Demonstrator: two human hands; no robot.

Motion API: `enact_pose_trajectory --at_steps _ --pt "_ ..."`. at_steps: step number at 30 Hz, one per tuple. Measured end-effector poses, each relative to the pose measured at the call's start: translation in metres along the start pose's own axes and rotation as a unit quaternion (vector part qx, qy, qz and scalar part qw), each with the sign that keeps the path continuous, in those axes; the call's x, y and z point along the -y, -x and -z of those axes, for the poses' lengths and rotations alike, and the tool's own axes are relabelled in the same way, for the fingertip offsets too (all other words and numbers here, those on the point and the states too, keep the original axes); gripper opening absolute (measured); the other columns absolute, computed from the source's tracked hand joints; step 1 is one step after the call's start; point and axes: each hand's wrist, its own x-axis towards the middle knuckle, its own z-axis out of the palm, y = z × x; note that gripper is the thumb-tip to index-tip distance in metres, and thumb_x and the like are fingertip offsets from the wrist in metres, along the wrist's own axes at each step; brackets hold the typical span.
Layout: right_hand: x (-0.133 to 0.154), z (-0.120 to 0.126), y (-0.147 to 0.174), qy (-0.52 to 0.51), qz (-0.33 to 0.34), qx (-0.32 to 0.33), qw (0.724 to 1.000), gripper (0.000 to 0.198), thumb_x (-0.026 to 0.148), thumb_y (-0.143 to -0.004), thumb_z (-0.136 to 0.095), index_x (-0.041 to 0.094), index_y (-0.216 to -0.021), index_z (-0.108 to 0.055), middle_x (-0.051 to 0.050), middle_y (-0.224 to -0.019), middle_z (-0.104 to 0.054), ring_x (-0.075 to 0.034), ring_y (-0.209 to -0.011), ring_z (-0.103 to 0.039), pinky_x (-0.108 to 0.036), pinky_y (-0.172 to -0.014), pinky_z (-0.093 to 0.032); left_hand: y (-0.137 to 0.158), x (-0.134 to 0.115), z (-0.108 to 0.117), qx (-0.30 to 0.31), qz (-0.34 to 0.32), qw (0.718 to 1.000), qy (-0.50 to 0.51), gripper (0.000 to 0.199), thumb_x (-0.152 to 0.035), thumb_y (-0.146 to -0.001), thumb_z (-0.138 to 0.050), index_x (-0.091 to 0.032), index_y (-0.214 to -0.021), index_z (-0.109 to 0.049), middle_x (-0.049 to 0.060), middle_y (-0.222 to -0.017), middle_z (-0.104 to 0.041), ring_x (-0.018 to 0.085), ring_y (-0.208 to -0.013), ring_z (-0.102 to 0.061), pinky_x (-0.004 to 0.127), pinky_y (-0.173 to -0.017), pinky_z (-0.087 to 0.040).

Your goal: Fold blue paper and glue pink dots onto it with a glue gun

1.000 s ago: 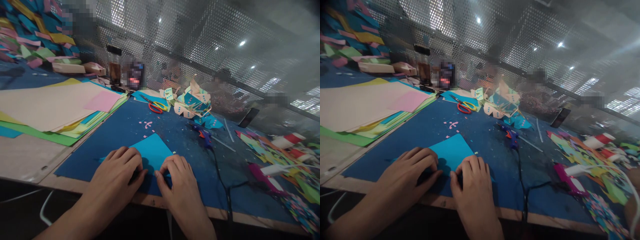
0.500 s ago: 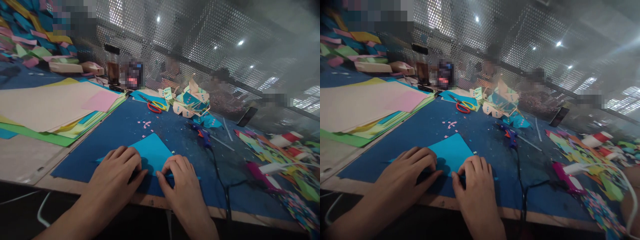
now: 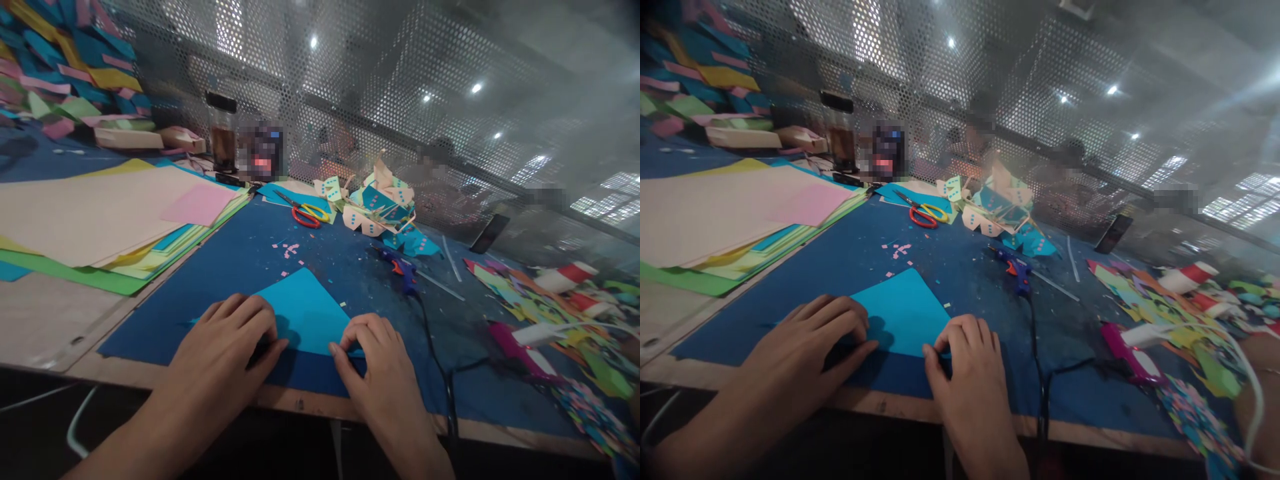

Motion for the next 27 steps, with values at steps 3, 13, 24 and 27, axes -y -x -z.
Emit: enact_pose_trajectory --at_steps 3,13,24,27 --pt "-0.005 0.002 0.003 0.009 -0.006 -0.003 1.0 0.017 0.026 -0.092 -0.063 0.023 -0.078 -0.054 -0.003 -0.092 -0.061 -0.024 -0.089 -0.055 -0.04 -0.081 -0.04 0.003 0.003 0.001 -0.005 0.004 1.0 0.001 0.016 -0.032 -0.093 -0.058 -0.022 -0.081 -0.056 0.003 -0.092 -0.063 0.026 -0.089 -0.054 0.043 -0.079 -0.039" --pt "-0.021 0.005 0.01 0.025 -0.017 -0.007 1.0 0.019 0.033 -0.094 -0.061 0.023 -0.08 -0.054 -0.004 -0.095 -0.06 -0.025 -0.092 -0.056 -0.04 -0.082 -0.043 0.008 0.013 0.003 -0.029 0.016 0.999 -0.007 0.02 -0.041 -0.093 -0.059 -0.024 -0.082 -0.06 0.002 -0.094 -0.066 0.026 -0.09 -0.056 0.039 -0.078 -0.038" --pt "-0.027 0.006 0.014 -0.016 -0.02 0.004 1.0 0.024 0.044 -0.096 -0.057 0.025 -0.082 -0.056 -0.005 -0.099 -0.061 -0.026 -0.099 -0.057 -0.041 -0.088 -0.044 0.013 0.027 0.009 -0.043 -0.027 0.998 0.027 0.02 -0.047 -0.093 -0.058 -0.03 -0.09 -0.067 -0.002 -0.102 -0.072 0.026 -0.102 -0.061 0.044 -0.091 -0.042" --pt "-0.028 0.005 0.014 -0.013 -0.023 0.0 1.0 0.024 0.044 -0.096 -0.058 0.025 -0.081 -0.056 -0.005 -0.099 -0.061 -0.025 -0.099 -0.057 -0.041 -0.087 -0.044 0.013 0.028 0.008 -0.049 -0.022 0.998 0.027 0.02 -0.045 -0.094 -0.056 -0.03 -0.086 -0.067 -0.002 -0.102 -0.073 0.026 -0.101 -0.062 0.046 -0.094 -0.042"
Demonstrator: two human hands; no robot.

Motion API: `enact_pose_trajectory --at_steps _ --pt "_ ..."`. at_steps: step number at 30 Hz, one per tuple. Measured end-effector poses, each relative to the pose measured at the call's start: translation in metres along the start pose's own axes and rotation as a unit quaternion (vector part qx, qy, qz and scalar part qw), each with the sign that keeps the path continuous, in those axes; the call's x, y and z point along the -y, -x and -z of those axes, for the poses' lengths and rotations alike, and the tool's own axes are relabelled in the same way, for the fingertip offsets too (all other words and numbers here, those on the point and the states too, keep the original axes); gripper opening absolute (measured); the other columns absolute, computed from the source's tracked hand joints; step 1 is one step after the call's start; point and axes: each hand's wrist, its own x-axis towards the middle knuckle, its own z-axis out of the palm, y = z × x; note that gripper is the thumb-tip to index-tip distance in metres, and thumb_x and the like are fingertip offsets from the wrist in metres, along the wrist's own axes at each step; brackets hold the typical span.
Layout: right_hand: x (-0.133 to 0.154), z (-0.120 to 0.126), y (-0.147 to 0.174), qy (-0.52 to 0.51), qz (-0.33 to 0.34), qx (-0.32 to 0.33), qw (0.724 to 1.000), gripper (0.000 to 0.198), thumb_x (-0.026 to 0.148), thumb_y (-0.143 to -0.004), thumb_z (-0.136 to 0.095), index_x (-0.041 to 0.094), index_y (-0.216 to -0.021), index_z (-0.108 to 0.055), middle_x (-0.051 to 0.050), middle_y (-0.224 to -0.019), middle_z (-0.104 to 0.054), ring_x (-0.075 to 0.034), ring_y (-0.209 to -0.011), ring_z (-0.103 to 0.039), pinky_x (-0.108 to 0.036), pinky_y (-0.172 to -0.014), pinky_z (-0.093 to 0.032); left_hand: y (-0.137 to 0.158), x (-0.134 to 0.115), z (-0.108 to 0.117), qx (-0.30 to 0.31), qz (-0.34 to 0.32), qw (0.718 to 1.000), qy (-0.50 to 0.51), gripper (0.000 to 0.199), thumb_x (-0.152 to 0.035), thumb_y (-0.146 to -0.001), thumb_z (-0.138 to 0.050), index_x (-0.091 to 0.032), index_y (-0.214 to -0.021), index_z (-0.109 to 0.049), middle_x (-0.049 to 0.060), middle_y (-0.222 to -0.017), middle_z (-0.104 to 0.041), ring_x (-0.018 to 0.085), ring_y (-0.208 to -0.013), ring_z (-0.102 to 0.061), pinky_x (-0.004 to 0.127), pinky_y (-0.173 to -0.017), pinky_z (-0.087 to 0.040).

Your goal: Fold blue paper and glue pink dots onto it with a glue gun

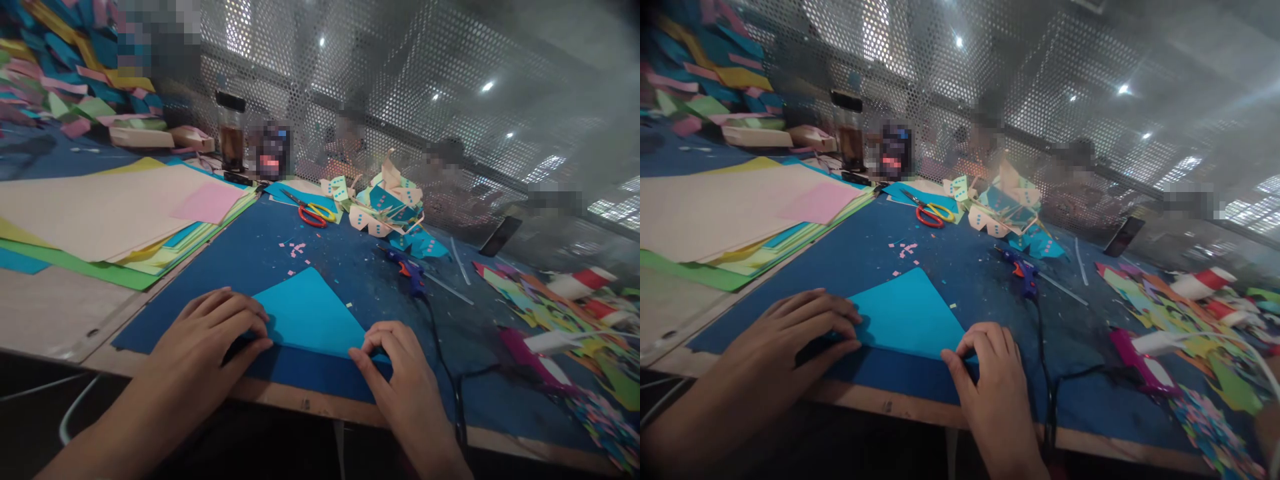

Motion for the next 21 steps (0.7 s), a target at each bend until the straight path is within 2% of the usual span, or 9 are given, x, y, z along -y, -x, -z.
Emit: enact_pose_trajectory --at_steps 7,21 --pt "0.002 0.0 -0.001 0.0 -0.006 0.003 1.0 0.024 0.042 -0.097 -0.057 0.024 -0.08 -0.054 -0.005 -0.1 -0.06 -0.025 -0.099 -0.056 -0.041 -0.088 -0.044 0.0 -0.001 0.0 -0.006 0.023 1.0 -0.014 0.023 -0.045 -0.094 -0.054 -0.028 -0.085 -0.066 -0.001 -0.101 -0.072 0.026 -0.1 -0.062 0.049 -0.092 -0.043" --pt "0.0 0.0 0.0 -0.004 -0.011 0.004 1.0 0.025 0.043 -0.096 -0.058 0.025 -0.08 -0.054 -0.004 -0.101 -0.059 -0.026 -0.101 -0.056 -0.043 -0.088 -0.044 0.005 0.01 0.007 -0.005 0.062 0.998 -0.023 0.035 -0.059 -0.092 -0.051 -0.029 -0.081 -0.064 -0.001 -0.103 -0.071 0.027 -0.101 -0.061 0.045 -0.088 -0.045"
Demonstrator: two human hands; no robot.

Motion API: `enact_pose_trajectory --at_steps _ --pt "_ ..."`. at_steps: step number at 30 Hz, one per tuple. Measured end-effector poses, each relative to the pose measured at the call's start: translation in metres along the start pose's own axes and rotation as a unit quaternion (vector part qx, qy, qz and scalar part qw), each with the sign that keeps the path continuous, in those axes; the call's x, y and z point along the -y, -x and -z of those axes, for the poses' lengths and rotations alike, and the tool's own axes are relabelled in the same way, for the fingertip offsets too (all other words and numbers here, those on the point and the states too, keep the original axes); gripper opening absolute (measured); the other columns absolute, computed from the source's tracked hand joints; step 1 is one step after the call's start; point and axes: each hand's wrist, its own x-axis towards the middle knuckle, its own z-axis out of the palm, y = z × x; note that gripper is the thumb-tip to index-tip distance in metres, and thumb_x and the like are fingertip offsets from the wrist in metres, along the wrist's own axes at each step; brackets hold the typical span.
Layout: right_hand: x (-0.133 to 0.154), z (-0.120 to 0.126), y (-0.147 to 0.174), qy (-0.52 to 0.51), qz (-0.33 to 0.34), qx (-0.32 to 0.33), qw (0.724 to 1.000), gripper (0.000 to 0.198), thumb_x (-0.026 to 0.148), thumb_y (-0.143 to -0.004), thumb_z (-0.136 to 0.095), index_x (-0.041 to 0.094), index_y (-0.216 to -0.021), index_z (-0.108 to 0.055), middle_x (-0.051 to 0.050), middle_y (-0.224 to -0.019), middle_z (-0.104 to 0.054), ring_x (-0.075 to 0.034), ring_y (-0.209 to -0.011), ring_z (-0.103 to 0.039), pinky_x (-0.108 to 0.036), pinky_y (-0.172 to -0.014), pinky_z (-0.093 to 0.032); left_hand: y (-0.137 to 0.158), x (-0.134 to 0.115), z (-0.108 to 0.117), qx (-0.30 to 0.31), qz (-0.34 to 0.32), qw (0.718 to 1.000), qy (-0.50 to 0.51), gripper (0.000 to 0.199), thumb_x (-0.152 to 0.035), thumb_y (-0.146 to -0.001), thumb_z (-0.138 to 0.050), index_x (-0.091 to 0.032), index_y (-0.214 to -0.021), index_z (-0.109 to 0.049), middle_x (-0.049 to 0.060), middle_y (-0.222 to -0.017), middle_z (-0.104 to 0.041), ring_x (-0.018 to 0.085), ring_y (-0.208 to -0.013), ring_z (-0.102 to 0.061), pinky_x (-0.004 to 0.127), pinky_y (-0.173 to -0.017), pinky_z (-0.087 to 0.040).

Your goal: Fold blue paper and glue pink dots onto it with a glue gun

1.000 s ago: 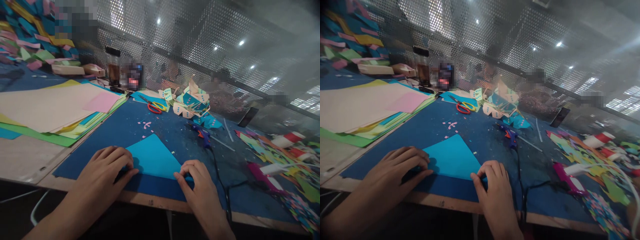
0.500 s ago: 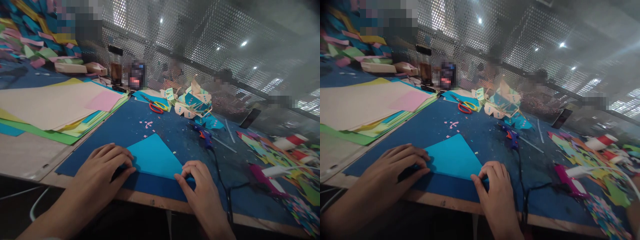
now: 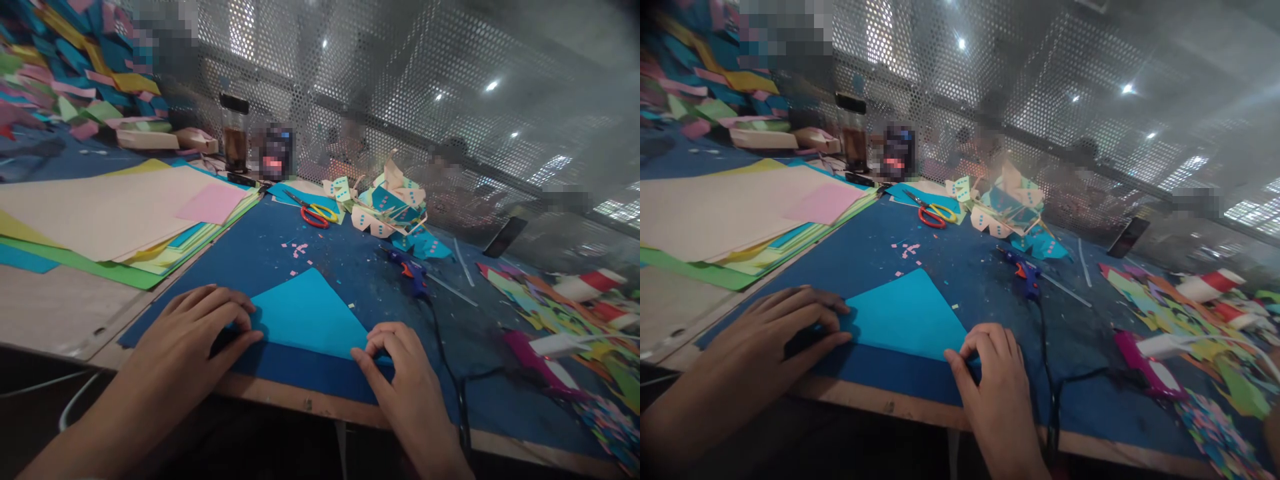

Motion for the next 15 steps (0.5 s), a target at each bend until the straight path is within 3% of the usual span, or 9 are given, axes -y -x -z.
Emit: enact_pose_trajectory --at_steps 7,15 --pt "0.001 0.0 -0.001 0.001 -0.002 0.002 1.0 0.025 0.043 -0.096 -0.058 0.024 -0.079 -0.054 -0.005 -0.101 -0.06 -0.026 -0.1 -0.056 -0.043 -0.089 -0.044 0.002 0.008 0.006 -0.002 0.009 1.0 -0.007 0.043 -0.065 -0.091 -0.048 -0.029 -0.075 -0.064 0.001 -0.104 -0.07 0.027 -0.098 -0.062 0.044 -0.086 -0.048" --pt "0.0 0.0 0.0 0.008 0.006 0.0 1.0 0.024 0.042 -0.096 -0.058 0.024 -0.08 -0.053 -0.005 -0.101 -0.06 -0.026 -0.101 -0.057 -0.043 -0.089 -0.045 0.002 0.018 0.013 0.006 0.012 1.0 -0.017 0.039 -0.064 -0.09 -0.051 -0.03 -0.078 -0.063 0.003 -0.109 -0.068 0.03 -0.104 -0.061 0.05 -0.092 -0.047"
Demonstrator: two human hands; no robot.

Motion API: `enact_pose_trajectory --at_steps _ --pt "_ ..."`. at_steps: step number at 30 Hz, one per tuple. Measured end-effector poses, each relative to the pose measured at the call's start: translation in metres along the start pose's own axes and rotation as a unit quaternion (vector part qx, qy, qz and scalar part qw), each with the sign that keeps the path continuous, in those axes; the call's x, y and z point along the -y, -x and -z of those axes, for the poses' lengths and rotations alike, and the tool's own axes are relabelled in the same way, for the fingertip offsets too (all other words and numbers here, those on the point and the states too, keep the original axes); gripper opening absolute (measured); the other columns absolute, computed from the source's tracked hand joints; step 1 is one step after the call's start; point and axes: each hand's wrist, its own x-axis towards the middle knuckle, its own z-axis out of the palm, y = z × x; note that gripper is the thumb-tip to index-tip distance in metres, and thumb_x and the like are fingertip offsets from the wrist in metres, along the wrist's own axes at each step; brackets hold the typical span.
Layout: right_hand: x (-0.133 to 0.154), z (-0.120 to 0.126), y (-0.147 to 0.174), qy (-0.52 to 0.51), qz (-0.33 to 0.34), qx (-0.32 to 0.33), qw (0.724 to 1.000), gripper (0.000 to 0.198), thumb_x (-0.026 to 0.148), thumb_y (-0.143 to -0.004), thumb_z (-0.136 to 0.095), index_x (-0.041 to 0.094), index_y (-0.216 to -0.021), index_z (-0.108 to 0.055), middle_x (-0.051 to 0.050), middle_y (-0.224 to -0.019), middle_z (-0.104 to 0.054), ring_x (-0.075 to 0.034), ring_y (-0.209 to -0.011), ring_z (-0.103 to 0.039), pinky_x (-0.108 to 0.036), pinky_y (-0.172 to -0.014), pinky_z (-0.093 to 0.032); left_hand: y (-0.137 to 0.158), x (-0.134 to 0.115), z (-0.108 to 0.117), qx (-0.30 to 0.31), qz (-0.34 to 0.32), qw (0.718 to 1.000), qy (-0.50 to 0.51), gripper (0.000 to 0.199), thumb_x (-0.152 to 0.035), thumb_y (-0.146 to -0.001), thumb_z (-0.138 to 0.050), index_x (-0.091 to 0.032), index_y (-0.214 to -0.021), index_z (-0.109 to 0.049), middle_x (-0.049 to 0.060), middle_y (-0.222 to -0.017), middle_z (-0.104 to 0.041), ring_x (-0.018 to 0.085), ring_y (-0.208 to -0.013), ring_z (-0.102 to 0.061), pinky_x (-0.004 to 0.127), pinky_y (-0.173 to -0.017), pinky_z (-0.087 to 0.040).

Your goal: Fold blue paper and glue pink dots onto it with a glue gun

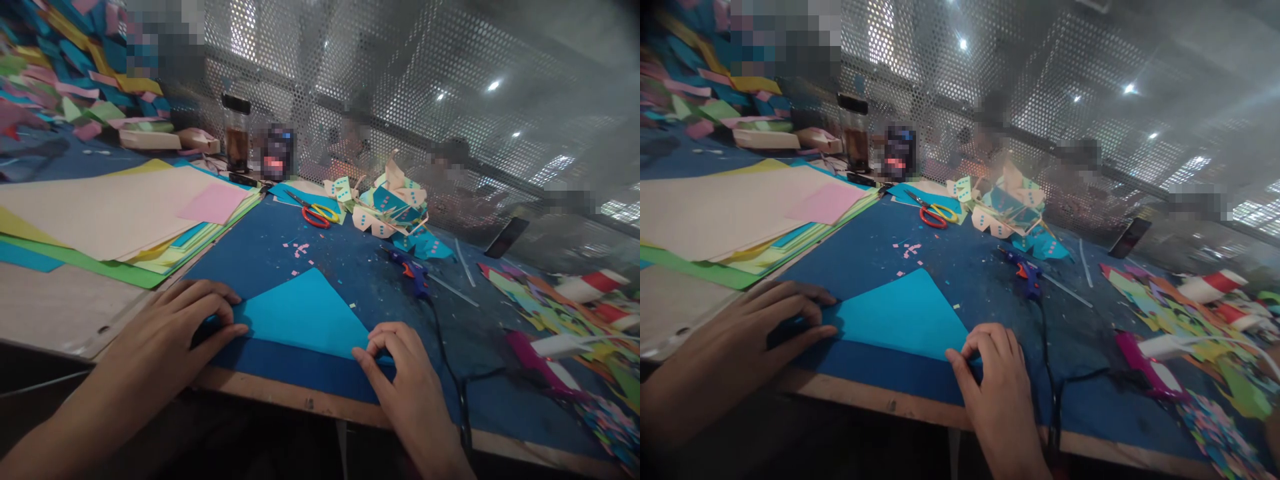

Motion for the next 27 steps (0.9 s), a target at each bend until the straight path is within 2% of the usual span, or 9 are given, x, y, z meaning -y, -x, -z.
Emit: enact_pose_trajectory --at_steps 12,18,27 --pt "-0.006 -0.001 0.0 -0.012 0.02 -0.024 0.999 0.017 0.03 -0.096 -0.056 0.024 -0.081 -0.051 -0.005 -0.098 -0.06 -0.024 -0.097 -0.056 -0.04 -0.086 -0.045 0.003 0.007 0.007 0.027 0.029 0.999 -0.005 0.043 -0.062 -0.094 -0.047 -0.024 -0.079 -0.057 0.004 -0.117 -0.065 0.028 -0.111 -0.056 0.047 -0.097 -0.045" --pt "-0.009 0.0 0.002 -0.007 0.013 -0.036 0.999 0.002 0.024 -0.095 -0.053 0.024 -0.095 -0.055 -0.006 -0.101 -0.061 -0.024 -0.097 -0.057 -0.039 -0.085 -0.045 0.004 0.014 0.008 0.019 0.038 0.999 0.014 0.041 -0.063 -0.094 -0.046 -0.025 -0.085 -0.058 0.003 -0.116 -0.064 0.027 -0.11 -0.057 0.047 -0.096 -0.045" --pt "-0.015 0.004 0.007 -0.001 0.03 -0.05 0.998 0.021 0.016 -0.097 -0.039 0.024 -0.098 -0.058 -0.006 -0.103 -0.063 -0.022 -0.1 -0.059 -0.038 -0.088 -0.045 0.007 0.022 0.008 0.008 0.031 0.999 0.023 0.031 -0.054 -0.098 -0.045 -0.028 -0.097 -0.062 0.0 -0.116 -0.066 0.025 -0.111 -0.059 0.044 -0.101 -0.045"
